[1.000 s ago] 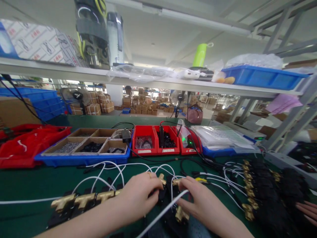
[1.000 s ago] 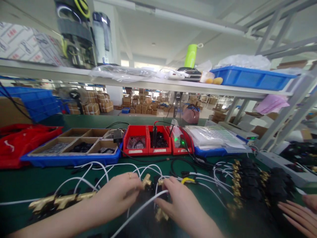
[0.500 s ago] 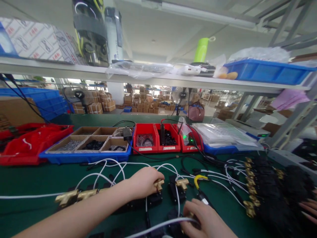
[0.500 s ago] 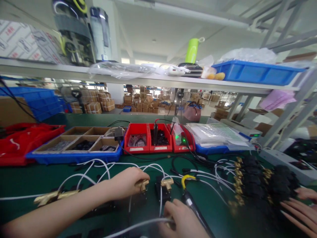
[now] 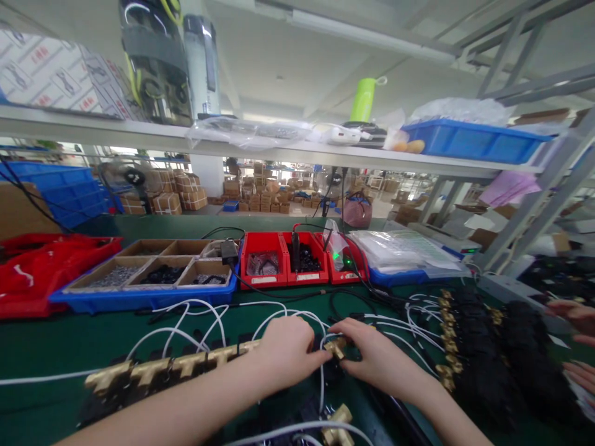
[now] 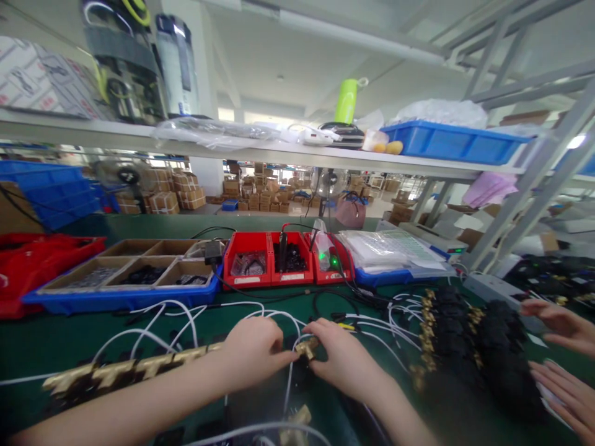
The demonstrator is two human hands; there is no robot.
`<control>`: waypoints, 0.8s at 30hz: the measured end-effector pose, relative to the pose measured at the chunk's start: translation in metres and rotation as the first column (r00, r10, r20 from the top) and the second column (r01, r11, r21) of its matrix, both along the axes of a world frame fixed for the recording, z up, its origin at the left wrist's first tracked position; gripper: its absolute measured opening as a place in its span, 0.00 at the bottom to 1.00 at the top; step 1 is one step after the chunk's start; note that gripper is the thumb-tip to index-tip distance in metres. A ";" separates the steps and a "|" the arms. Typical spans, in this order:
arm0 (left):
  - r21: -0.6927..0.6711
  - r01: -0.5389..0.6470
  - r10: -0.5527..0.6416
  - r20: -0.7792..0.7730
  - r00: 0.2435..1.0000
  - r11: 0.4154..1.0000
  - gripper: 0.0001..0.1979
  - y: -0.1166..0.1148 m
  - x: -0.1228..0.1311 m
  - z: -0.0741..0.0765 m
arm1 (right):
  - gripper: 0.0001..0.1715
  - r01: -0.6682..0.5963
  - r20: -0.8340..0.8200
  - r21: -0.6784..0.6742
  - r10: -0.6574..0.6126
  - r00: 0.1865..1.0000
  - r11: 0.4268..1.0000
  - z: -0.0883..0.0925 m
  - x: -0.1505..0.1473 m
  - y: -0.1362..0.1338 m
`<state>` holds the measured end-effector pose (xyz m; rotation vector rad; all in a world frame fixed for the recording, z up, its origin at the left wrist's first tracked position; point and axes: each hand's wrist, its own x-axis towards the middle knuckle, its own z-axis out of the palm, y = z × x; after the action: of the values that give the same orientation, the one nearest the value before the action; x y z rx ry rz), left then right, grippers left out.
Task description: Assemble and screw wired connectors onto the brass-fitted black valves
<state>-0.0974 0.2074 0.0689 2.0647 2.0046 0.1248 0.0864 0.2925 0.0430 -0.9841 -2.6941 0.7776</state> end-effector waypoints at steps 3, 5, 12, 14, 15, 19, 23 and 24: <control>-0.048 -0.002 0.000 -0.040 0.999 0.999 0.17 0.005 0.025 -0.009 | 0.22 -0.032 0.045 -0.022 0.033 0.998 0.999 -0.007 -0.011 0.004; -0.057 -0.022 0.020 -0.039 0.999 0.998 0.13 0.007 0.030 -0.013 | 0.21 -0.006 0.012 -0.052 0.007 1.000 0.999 -0.009 -0.010 0.003; 0.057 -0.192 0.184 0.127 0.975 0.980 0.11 -0.002 0.017 -0.031 | 0.12 0.105 -0.062 -0.139 -0.114 0.992 0.985 -0.021 -0.005 -0.007; 0.086 -0.177 0.159 0.181 0.971 0.980 0.10 -0.006 0.016 -0.040 | 0.11 0.116 -0.137 -0.198 -0.144 0.980 0.973 -0.027 -0.007 -0.011; 0.102 -0.152 0.129 0.204 0.970 0.983 0.08 -0.008 0.016 -0.044 | 0.12 0.091 -0.183 -0.246 -0.139 0.973 0.965 -0.030 -0.007 -0.012; 0.151 -0.064 0.016 0.296 0.955 0.986 0.06 -0.014 0.013 -0.050 | 0.18 0.051 -0.266 -0.395 -0.168 0.949 0.917 -0.028 0.001 -0.009; 0.155 -0.081 0.019 0.367 0.930 0.985 0.06 -0.017 0.009 -0.046 | 0.31 0.092 -0.199 -0.024 -0.094 0.976 0.996 -0.024 0.003 0.003; 0.149 -0.082 0.020 0.377 0.926 0.985 0.06 -0.018 0.008 -0.046 | 0.31 0.057 -0.177 0.006 -0.055 0.983 0.998 -0.024 0.002 0.006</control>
<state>-0.0891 0.1898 0.0233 1.8991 1.8593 0.6619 0.0880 0.2987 0.0187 -0.9367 -2.5063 0.7986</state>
